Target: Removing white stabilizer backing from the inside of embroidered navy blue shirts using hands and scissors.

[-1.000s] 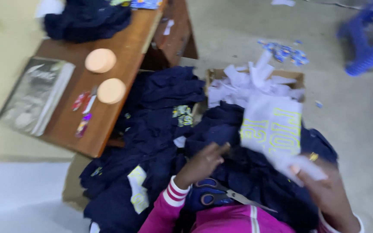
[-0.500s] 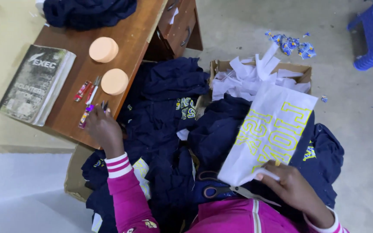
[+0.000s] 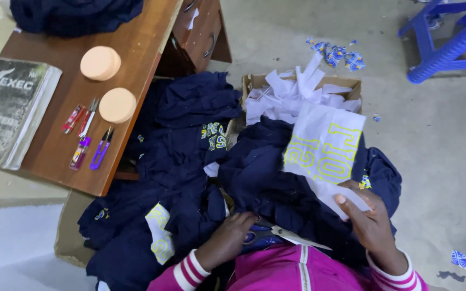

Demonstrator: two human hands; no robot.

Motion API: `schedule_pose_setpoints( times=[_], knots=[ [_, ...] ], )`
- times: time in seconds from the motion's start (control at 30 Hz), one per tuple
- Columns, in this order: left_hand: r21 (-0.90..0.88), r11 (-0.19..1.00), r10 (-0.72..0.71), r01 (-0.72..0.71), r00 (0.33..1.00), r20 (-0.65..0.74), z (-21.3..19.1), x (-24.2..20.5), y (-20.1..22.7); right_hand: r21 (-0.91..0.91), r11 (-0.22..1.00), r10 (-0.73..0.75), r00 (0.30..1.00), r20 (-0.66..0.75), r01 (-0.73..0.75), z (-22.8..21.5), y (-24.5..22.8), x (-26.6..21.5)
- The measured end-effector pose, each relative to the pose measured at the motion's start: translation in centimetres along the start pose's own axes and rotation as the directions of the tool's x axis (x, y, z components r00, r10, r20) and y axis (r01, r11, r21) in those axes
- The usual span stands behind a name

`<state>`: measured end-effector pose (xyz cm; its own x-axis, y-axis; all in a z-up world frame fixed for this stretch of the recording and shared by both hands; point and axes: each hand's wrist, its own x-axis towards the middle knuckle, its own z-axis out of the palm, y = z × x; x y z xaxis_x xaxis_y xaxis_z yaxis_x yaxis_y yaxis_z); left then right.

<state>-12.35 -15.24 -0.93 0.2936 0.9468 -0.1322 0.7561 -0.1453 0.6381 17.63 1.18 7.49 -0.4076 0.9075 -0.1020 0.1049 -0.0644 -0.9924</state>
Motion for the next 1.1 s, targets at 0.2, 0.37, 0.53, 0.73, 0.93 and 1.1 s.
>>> schedule_pose_setpoints(
  times=[0.2,0.37,0.53,0.73,0.93,1.1],
  knots=[
    [0.085,0.994,0.074,-0.066,0.993,-0.091,0.6,0.3,-1.2,0.034,0.999,0.014,0.996,-0.089,-0.011,-1.4,1.8,0.8],
    [-0.348,0.936,-0.024,0.049,0.997,0.074,-1.6,-1.1,-6.9,0.026,0.992,-0.118,0.990,-0.074,0.120,-5.2,3.5,0.8],
    [-0.655,0.548,-0.133,0.520,0.827,0.546,-1.0,-5.2,-13.7,0.163,0.983,-0.066,0.989,-0.133,0.088,-8.6,3.9,0.3],
    [-0.989,-0.060,-0.122,0.135,0.982,0.142,4.9,-2.9,-13.6,0.194,0.980,-0.001,0.967,-0.256,0.053,-7.8,7.0,-0.3],
    [-0.908,0.283,-0.271,-0.309,0.882,-0.385,0.4,10.2,-1.2,-0.086,0.996,-0.024,0.998,0.059,0.029,-0.6,3.6,0.1],
    [-0.960,0.036,-0.103,-0.277,0.955,-0.279,-1.5,17.7,-1.6,-0.193,0.980,-0.047,0.998,0.047,0.055,-1.6,2.8,0.2]
  ],
)
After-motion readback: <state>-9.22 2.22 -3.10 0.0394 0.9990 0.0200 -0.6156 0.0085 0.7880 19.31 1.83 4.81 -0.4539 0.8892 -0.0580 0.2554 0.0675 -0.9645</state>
